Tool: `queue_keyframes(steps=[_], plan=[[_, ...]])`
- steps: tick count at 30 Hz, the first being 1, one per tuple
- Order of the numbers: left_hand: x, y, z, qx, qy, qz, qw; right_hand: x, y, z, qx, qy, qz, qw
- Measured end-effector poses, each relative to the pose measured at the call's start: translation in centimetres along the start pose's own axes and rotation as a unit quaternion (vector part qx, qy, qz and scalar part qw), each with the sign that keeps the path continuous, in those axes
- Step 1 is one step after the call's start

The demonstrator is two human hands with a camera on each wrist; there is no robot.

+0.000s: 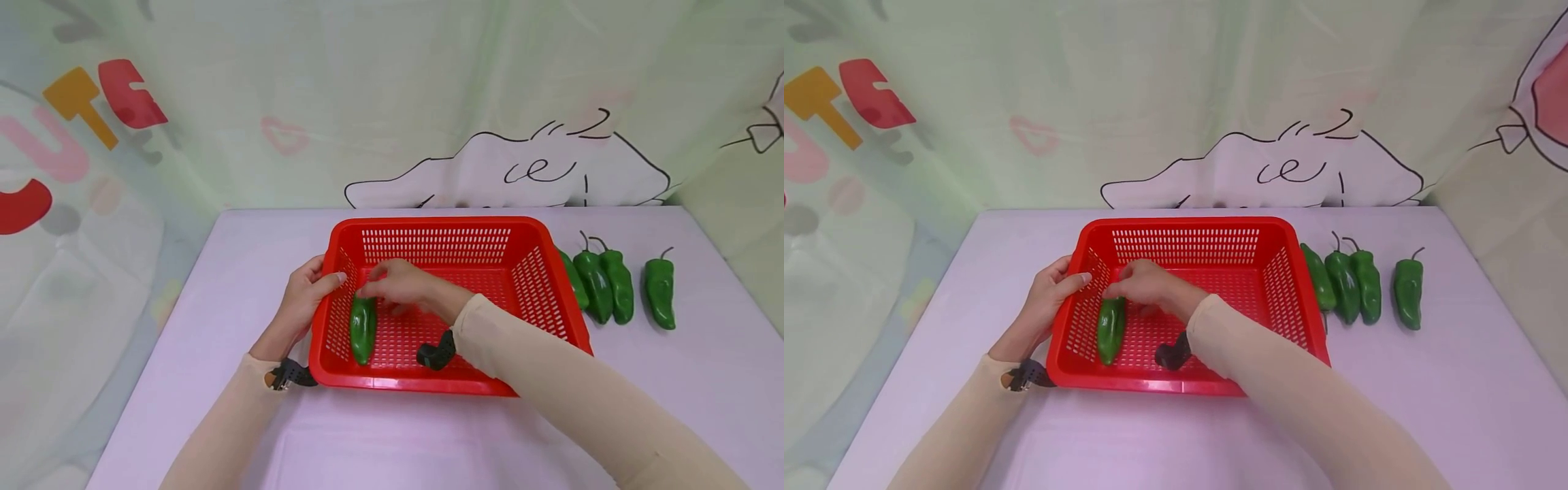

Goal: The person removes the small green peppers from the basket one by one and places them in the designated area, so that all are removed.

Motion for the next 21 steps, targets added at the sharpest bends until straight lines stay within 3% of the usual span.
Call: queue_keyframes(steps=[7, 21], plan=[[0.0, 0.1, -0.1, 0.001, 0.001, 0.002, 1.0000, -0.9, -0.4, -0.1, 0.007, 0.014, -0.021, 0.9997], [0.1, 0.0, -0.1, 0.002, 0.006, 0.003, 1.0000, -2.1, -0.5, 0.0, 0.006, -0.010, -0.046, 0.9989]])
Point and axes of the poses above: each hand's wrist, its own y-axis away from the middle knuckle, its own x-axis out of the back of the hand, z = x × y, the point moved 3 cm from there along -y, towards the middle knuckle, and after that the axes turned 14 degrees about y, right-handed, at the moved point
